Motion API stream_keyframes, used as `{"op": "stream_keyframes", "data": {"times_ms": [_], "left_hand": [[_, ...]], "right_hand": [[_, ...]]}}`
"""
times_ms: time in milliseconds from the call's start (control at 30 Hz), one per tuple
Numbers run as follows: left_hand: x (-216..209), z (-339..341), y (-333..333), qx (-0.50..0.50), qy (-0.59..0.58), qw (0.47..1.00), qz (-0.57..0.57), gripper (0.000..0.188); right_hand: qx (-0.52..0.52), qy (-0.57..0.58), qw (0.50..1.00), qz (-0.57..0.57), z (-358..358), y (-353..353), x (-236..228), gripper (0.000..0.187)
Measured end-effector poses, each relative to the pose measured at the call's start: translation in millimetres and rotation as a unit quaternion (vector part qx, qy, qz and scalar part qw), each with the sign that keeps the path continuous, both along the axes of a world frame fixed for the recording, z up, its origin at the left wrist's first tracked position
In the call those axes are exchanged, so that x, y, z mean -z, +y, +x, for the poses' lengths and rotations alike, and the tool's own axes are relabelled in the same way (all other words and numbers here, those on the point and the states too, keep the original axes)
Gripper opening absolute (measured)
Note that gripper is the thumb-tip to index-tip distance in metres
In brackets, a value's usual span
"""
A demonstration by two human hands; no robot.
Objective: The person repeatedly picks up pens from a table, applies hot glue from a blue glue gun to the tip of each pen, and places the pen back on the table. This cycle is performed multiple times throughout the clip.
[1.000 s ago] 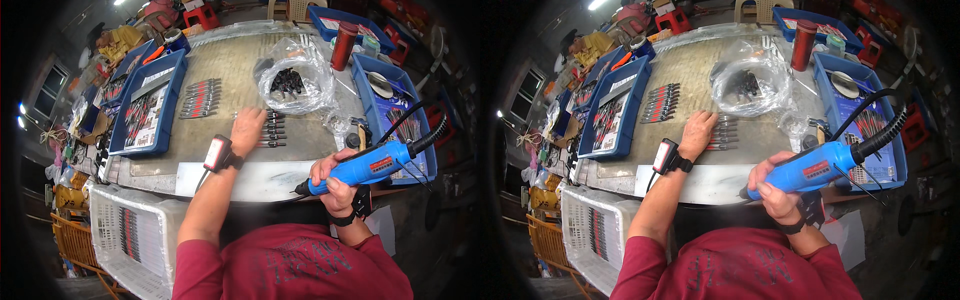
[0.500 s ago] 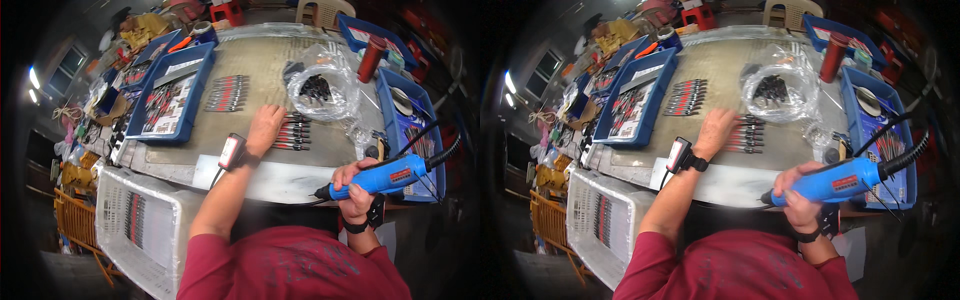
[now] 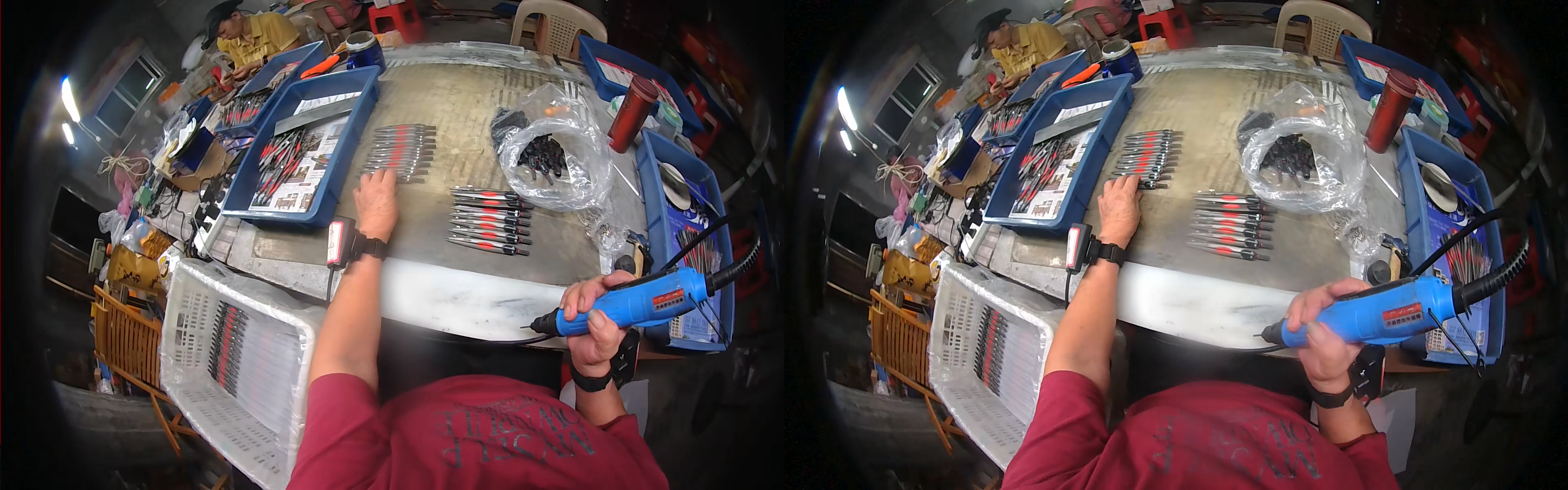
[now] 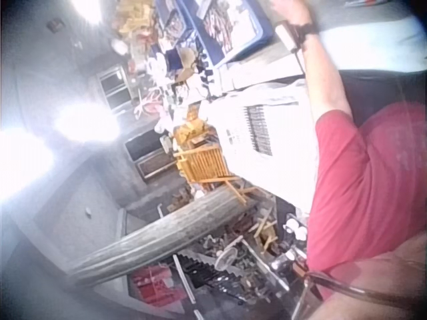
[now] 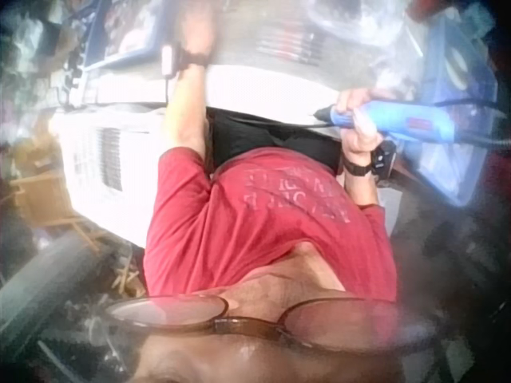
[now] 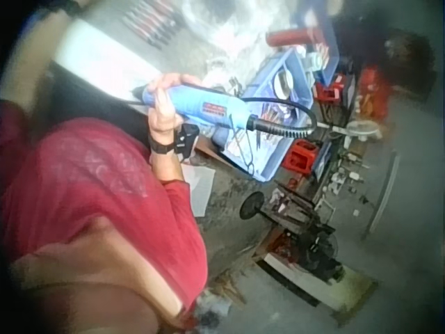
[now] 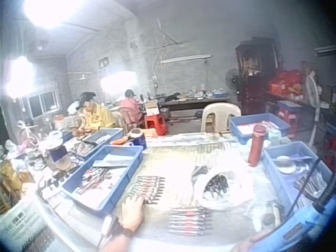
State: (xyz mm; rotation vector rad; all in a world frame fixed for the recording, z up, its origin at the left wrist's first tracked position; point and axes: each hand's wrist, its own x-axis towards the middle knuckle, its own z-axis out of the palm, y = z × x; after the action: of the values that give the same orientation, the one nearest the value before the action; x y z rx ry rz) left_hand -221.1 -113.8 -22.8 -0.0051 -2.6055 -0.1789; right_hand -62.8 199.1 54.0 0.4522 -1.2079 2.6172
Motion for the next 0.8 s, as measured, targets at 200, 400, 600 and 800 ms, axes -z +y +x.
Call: {"op": "stream_keyframes", "data": {"times_ms": [200,400,600,800], "left_hand": [[-3,-6,-2,-0.003,-0.035,0.999,-0.031,0.016],[-11,-4,-1,0.020,-0.070,0.996,-0.051,0.013],[-11,1,-2,0.035,-0.066,0.996,-0.043,0.012],[-26,18,19,-0.009,-0.075,0.996,-0.045,0.015]], "right_hand": [[0.012,-0.009,1.000,0.000,0,0,0,0.047],[0.023,-0.011,1.000,-0.001,0,0,1,0.047],[0.019,-0.007,1.000,-0.002,2,0,1,0.048],[0.013,0.002,1.000,0.000,4,1,2,0.048]]}}
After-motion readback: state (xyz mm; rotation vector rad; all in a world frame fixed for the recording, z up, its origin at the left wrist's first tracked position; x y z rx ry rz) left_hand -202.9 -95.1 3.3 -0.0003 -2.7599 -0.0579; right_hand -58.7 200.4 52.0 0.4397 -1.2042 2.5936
